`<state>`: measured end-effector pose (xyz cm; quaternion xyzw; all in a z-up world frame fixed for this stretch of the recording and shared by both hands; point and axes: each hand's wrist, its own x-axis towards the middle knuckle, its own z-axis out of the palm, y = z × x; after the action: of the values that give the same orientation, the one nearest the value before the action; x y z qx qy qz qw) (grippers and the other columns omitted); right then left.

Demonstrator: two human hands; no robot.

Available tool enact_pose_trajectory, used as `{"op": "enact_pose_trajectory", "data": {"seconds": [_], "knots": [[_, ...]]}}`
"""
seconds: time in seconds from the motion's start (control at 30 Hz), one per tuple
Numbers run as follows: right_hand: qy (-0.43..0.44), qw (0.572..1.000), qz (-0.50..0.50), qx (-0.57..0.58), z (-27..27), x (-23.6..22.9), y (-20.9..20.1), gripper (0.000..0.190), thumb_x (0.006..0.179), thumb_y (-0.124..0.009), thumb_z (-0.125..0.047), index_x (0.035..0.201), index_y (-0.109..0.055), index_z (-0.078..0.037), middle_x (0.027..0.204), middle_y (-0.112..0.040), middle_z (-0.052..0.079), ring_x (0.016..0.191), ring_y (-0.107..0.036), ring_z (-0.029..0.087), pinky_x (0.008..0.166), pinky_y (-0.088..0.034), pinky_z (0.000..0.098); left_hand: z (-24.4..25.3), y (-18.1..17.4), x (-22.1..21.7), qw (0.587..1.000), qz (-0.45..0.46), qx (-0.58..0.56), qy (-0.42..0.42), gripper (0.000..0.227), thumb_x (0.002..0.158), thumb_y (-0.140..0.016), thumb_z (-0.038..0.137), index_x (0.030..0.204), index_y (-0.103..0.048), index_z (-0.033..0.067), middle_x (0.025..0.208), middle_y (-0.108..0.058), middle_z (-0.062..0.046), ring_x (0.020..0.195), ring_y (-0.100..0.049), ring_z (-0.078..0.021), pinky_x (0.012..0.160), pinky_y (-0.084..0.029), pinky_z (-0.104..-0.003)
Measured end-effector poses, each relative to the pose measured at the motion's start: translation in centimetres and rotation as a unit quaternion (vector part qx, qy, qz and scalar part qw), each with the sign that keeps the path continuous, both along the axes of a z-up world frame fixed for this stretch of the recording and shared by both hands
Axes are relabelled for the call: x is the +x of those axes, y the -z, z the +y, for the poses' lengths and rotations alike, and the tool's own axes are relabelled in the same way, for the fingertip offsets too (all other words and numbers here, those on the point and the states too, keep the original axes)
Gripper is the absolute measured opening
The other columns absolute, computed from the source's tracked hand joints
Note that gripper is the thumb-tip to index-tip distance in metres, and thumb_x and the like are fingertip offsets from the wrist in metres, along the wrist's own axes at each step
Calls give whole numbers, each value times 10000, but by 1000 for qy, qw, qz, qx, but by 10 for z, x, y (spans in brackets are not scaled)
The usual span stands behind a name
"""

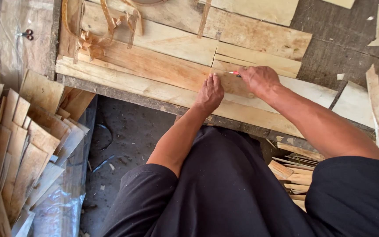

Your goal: The recorder is assembling and trimming thin wood veneer pieces on a workbench, using a utility knife for precise cuts.

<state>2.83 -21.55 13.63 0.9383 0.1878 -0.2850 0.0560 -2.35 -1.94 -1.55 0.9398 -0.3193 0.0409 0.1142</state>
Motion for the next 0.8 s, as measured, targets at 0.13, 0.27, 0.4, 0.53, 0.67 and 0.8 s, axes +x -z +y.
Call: {"op": "enact_pose_trajectory", "data": {"seconds": [0.13,0.27,0.4,0.53,0.67,0.8], "knots": [[-6,999,-40,29,-12,-9,11,293,946,-552,-86,1236,-583,-113,907,-731,156,861,-731,350,726,-593,472,-3,2,0,1000,0,18,4,368,916,-551,70,1169,-610,-192,1349,-519,-381,1271,-559,-516,1025,-503,-552],[23,997,-56,51,-11,-10,8,315,927,-566,-88,1232,-597,-158,936,-734,137,889,-728,348,732,-589,478,0,2,6,1000,7,13,2,354,928,-553,64,1177,-612,-181,1354,-527,-375,1273,-567,-512,1032,-513,-549],[76,995,-12,58,-16,-6,2,356,990,-546,-125,1329,-601,-219,954,-737,130,843,-728,347,698,-592,480,-6,16,0,1000,-8,4,-8,373,932,-552,71,1195,-614,-187,1355,-533,-357,1267,-571,-497,1040,-519,-537],[75,995,-11,72,-28,-5,12,384,960,-571,-108,1325,-624,-212,977,-743,120,843,-734,330,699,-596,466,-5,3,6,999,39,9,-5,298,929,-552,63,1122,-626,-152,1372,-529,-367,1273,-570,-498,1022,-515,-547],[99,984,-35,144,-32,-18,22,526,879,-582,14,1347,-627,-222,1077,-744,98,857,-735,312,698,-601,447,4,-11,5,999,35,26,16,310,922,-549,66,1124,-629,-156,1359,-523,-379,1278,-559,-508,1028,-514,-543],[230,953,-71,183,-38,-42,-6,467,974,-537,40,1356,-635,-209,1173,-684,119,857,-717,299,688,-618,419,5,-4,4,999,33,22,12,318,937,-563,49,1166,-633,-159,1381,-519,-362,1310,-547,-495,1055,-521,-514]]}}
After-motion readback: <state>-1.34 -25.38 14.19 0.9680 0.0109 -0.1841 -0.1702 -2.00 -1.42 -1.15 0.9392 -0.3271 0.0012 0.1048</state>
